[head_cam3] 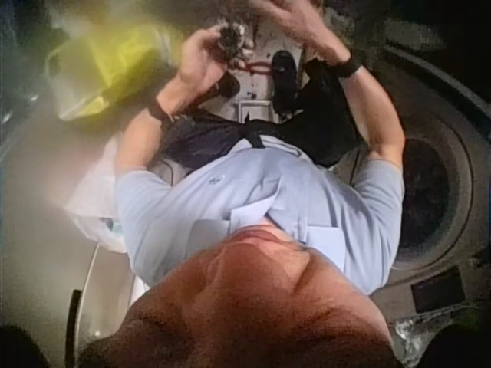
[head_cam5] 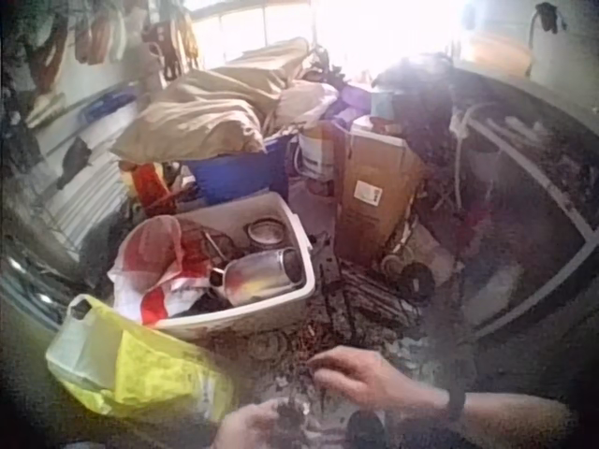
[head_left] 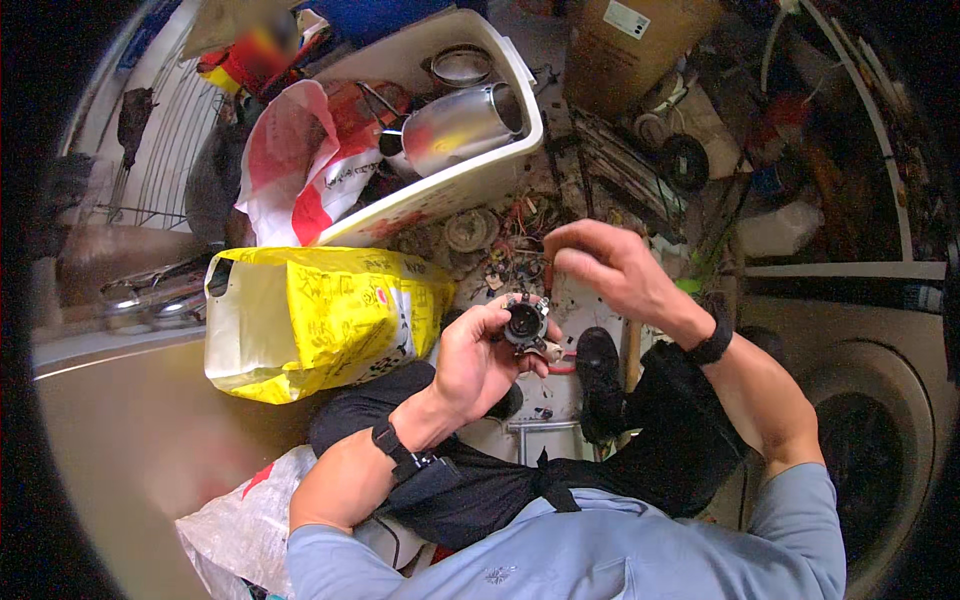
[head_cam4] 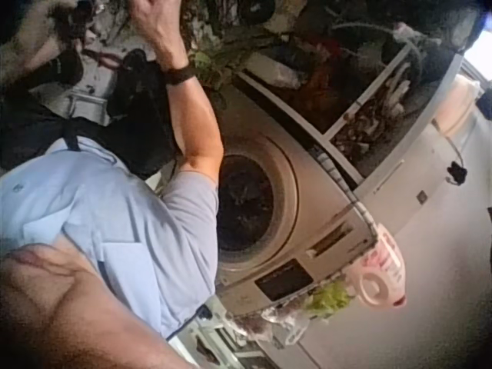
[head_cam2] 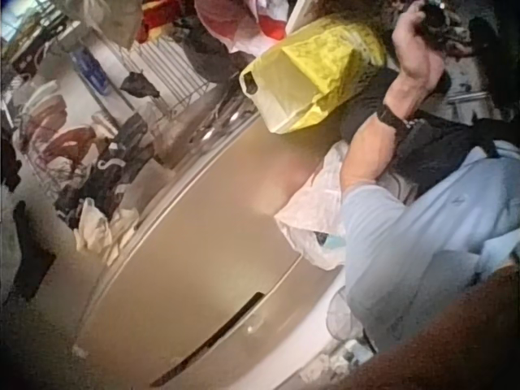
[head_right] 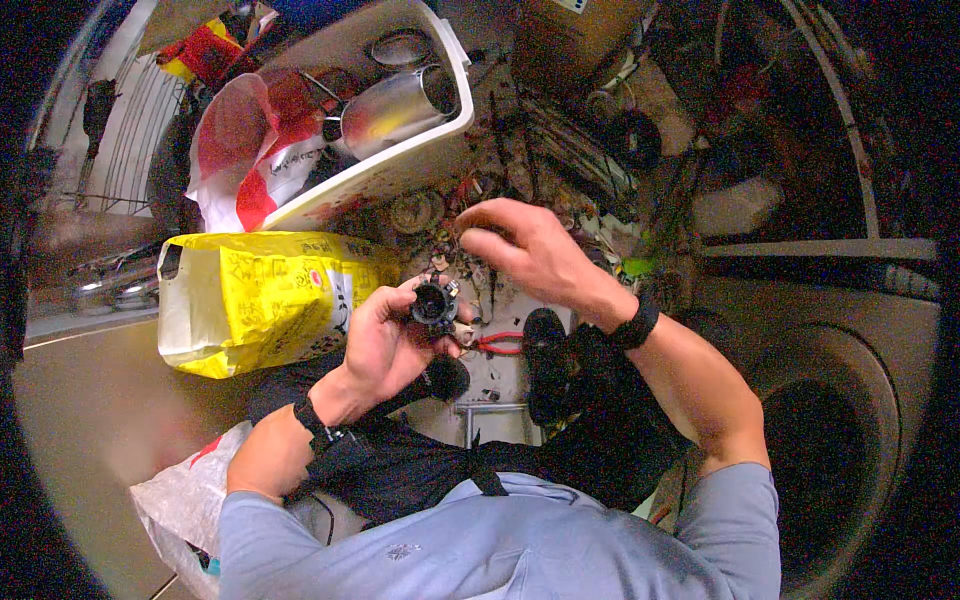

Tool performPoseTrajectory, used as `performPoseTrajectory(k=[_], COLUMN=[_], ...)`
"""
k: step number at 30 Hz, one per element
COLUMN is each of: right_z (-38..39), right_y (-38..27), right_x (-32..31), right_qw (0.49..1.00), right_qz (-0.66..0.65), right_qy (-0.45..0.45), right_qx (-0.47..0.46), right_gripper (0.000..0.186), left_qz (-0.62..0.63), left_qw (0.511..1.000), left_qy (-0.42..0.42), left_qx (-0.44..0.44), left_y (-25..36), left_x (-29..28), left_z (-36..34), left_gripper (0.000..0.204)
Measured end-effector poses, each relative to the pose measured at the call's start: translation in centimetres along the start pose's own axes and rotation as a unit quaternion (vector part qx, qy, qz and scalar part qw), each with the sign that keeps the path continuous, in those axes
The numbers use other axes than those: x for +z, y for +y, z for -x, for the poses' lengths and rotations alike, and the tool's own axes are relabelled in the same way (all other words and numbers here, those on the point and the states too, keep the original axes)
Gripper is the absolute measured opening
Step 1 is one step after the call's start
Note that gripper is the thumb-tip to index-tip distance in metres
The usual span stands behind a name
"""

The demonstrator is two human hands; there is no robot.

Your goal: The person manipulates wires and small electronic components of a disassembled device on the floor, using wire cutters to strip and cut wires.

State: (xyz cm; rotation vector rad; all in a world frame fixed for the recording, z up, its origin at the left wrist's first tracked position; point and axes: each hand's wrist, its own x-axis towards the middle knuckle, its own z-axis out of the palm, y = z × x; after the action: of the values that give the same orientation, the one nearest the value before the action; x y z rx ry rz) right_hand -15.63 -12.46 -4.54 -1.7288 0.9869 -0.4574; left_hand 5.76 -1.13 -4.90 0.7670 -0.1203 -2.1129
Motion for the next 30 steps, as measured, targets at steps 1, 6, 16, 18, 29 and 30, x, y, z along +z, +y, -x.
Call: performPoseTrajectory(k=[1, 6, 16, 18, 29, 30], right_z=[0.7, 2.6, 4.4, 4.4, 4.9, 5.0], right_y=[-0.7, -1.2, -0.5, -0.6, 0.3, -0.3], right_x=[0.3, 1.6, 2.0, 1.9, 2.1, 1.9], right_qw=[0.999, 0.992, 0.958, 0.958, 0.969, 0.957], right_qz=[-0.036, 0.023, -0.267, -0.271, -0.243, -0.276], right_qy=[-0.02, -0.05, -0.057, -0.052, -0.034, -0.049], right_qx=[-0.019, -0.114, 0.084, 0.079, 0.023, 0.079], right_gripper=[0.038, 0.037, 0.025, 0.024, 0.021, 0.021], left_qz=[0.013, -0.008, -0.115, -0.125, -0.175, -0.175], left_qw=[1.0, 0.999, 0.991, 0.99, 0.982, 0.982], left_qy=[-0.007, 0.037, 0.062, 0.054, 0.07, 0.07], left_qx=[0.002, 0.016, 0.023, 0.029, 0.017, 0.016], left_y=[0.0, -0.4, -1.2, -1.1, -1.1, -1.1], left_x=[0.1, 1.7, 1.9, 1.6, 1.5, 1.7], left_z=[-0.1, -0.2, -0.4, -0.5, -0.7, -0.6], left_gripper=[0.04, 0.039, 0.028, 0.026, 0.032, 0.032])
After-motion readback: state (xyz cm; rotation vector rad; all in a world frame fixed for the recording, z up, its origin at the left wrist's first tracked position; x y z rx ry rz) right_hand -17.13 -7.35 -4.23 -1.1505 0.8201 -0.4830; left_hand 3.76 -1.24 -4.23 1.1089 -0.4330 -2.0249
